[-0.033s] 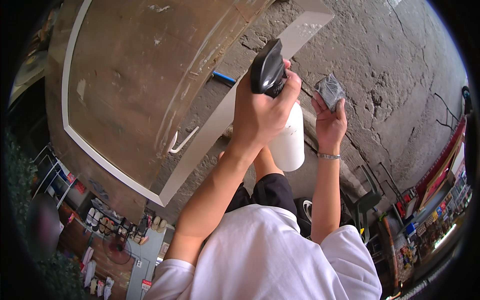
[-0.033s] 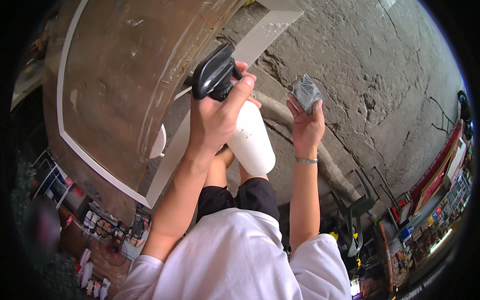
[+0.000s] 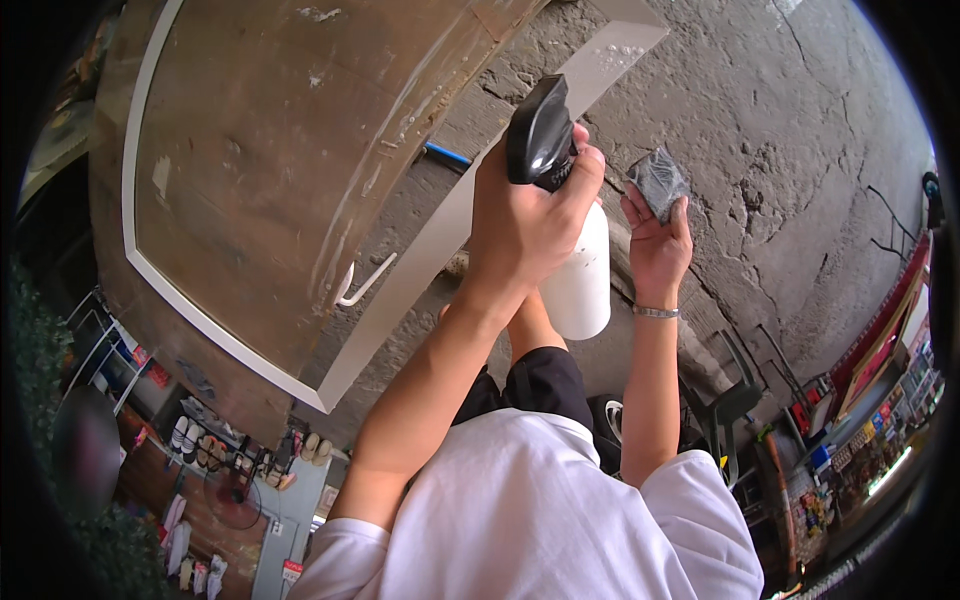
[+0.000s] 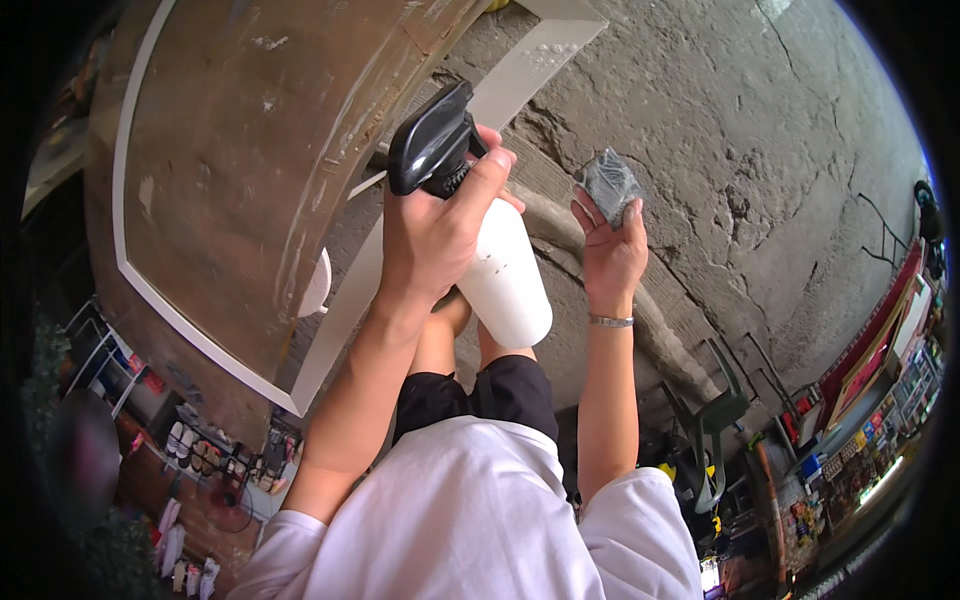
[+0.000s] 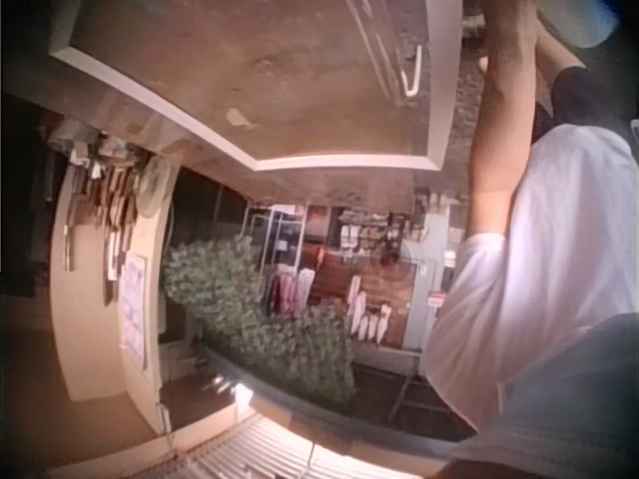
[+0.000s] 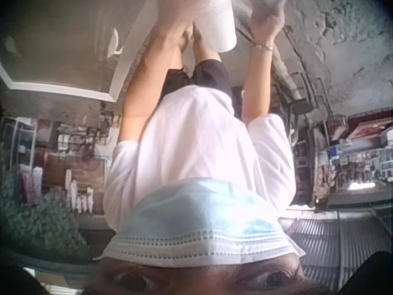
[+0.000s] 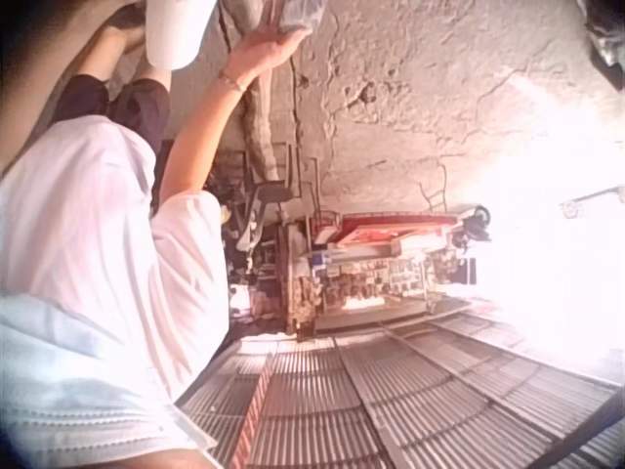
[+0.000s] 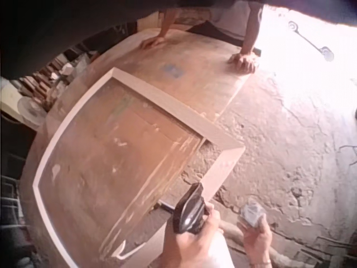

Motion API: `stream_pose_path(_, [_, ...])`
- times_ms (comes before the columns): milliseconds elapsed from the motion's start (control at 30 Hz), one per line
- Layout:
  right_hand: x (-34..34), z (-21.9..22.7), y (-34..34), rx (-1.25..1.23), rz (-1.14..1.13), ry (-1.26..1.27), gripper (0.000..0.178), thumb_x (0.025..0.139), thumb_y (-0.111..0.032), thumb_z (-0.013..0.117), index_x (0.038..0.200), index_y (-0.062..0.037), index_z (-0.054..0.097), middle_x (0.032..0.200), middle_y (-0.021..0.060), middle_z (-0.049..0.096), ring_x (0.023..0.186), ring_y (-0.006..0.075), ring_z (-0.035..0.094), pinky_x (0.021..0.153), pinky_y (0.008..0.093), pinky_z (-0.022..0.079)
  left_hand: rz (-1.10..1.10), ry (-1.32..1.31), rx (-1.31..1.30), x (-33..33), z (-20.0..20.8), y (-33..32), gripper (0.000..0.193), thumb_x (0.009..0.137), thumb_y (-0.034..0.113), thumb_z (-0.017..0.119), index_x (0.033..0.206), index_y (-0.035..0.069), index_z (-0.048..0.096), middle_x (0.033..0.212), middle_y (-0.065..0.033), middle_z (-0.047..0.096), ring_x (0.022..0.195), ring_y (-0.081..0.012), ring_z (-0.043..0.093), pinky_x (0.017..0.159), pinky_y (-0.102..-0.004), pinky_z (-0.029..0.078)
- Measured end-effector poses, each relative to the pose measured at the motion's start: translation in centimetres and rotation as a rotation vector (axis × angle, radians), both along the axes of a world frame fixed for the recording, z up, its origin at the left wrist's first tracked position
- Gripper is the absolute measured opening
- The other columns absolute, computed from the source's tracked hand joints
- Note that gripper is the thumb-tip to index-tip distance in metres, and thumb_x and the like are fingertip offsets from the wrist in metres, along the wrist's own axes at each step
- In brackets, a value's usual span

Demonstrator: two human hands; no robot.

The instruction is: The person repeatedly sprays a liquid from a white spray bottle onto a large flat surface and wipes it with a cloth. The person moves around the surface, spraying and wiping different sections in a repetitive pattern.

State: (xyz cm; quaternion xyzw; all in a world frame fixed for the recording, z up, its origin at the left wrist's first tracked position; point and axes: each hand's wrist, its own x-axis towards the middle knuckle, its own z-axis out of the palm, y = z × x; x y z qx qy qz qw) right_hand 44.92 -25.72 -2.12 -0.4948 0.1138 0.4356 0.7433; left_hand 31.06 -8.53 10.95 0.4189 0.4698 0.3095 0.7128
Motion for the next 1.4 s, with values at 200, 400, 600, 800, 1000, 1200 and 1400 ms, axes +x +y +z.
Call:
stream_pose_path(200, [-2.2, 0.0, 0.0, 0.021, 0.022, -0.018, 0.043, 0.115, -0.032, 0.04, 0.144, -0.002, 0.049, 0.141, 0.0184, 0.063, 0.128, 0.0405, 0.063, 0.107, 0.0504, 0.053, 0.033, 0.077, 0.112, -2.1, -1.2, 0.0, 0.014, 0.095, 0.008, 0.069, 0.096, -0.005, 0.064, 0.079, -0.0079, 0.071, 0.07, -0.0137, 0.07, 0.062, -0.0313, 0.055])
stream_pose_path(400, [-4.0, 0.0, -0.4, -0.021, 0.031, -0.042, 0.044, 0.114, -0.033, 0.041, 0.145, -0.0028, 0.049, 0.141, 0.0167, 0.063, 0.125, 0.0393, 0.065, 0.106, 0.051, 0.054, -0.026, 0.14, 0.012, -7.1, -0.2, -2.2, 0.016, 0.096, 0.011, 0.07, 0.095, -0.005, 0.065, 0.076, -0.01, 0.071, 0.07, -0.0168, 0.073, 0.061, -0.0326, 0.056])
stream_pose_path(600, [-6.1, 0.0, -1.5, 0.015, 0.06, -0.023, 0.043, 0.113, -0.033, 0.043, 0.143, -0.0033, 0.051, 0.141, 0.0166, 0.064, 0.125, 0.0397, 0.065, 0.106, 0.0513, 0.054, -0.049, 0.186, 0.03, -11.3, -0.7, -5.2, 0.018, 0.097, 0.013, 0.07, 0.096, -0.005, 0.066, 0.078, -0.0088, 0.071, 0.068, -0.0157, 0.073, 0.06, -0.032, 0.057])
stream_pose_path(800, [-7.8, -0.1, -2.5, -0.003, 0.092, -0.055, 0.044, 0.113, -0.034, 0.045, 0.143, -0.0027, 0.051, 0.14, 0.0163, 0.064, 0.124, 0.04, 0.066, 0.105, 0.0512, 0.054, 0.026, 0.17, 0.018, -14.1, -0.4, -7.5, 0.018, 0.099, 0.013, 0.069, 0.097, -0.004, 0.066, 0.078, -0.0094, 0.071, 0.067, -0.0172, 0.074, 0.061, -0.0317, 0.058])
stream_pose_path(1000, [-8.9, -0.4, -3.3, 0.029, 0.124, -0.046, 0.042, 0.112, -0.032, 0.047, 0.142, -0.0035, 0.052, 0.141, 0.0152, 0.063, 0.126, 0.0409, 0.064, 0.106, 0.0511, 0.054, 0.032, 0.159, 0.009, -18.6, 0.4, -9.7, 0.014, 0.101, 0.01, 0.065, 0.101, -0.004, 0.066, 0.077, -0.0105, 0.072, 0.07, -0.0189, 0.074, 0.062, -0.0325, 0.057])
stream_pose_path(1200, [-10.1, -0.8, -3.8, 0.105, 0.191, -0.015, 0.039, 0.113, -0.03, 0.046, 0.141, -0.0037, 0.053, 0.141, 0.016, 0.064, 0.127, 0.0423, 0.063, 0.106, 0.0526, 0.054, 0.048, 0.252, -0.041, -24.0, 0.9, -11.6, 0.018, 0.102, 0.015, 0.066, 0.106, -0.004, 0.066, 0.08, -0.0114, 0.071, 0.068, -0.0199, 0.074, 0.061, -0.0327, 0.057])
stream_pose_path(1400, [-11.9, -1.2, -3.9, 0.098, 0.224, -0.022, 0.039, 0.112, -0.031, 0.049, 0.14, -0.0035, 0.053, 0.14, 0.0153, 0.064, 0.127, 0.0428, 0.063, 0.106, 0.0529, 0.054, 0.053, 0.314, -0.034, -28.3, 0.4, -13.8, 0.02, 0.102, 0.015, 0.066, 0.107, -0.004, 0.064, 0.088, -0.0135, 0.072, 0.068, -0.0219, 0.074, 0.061, -0.0335, 0.058])
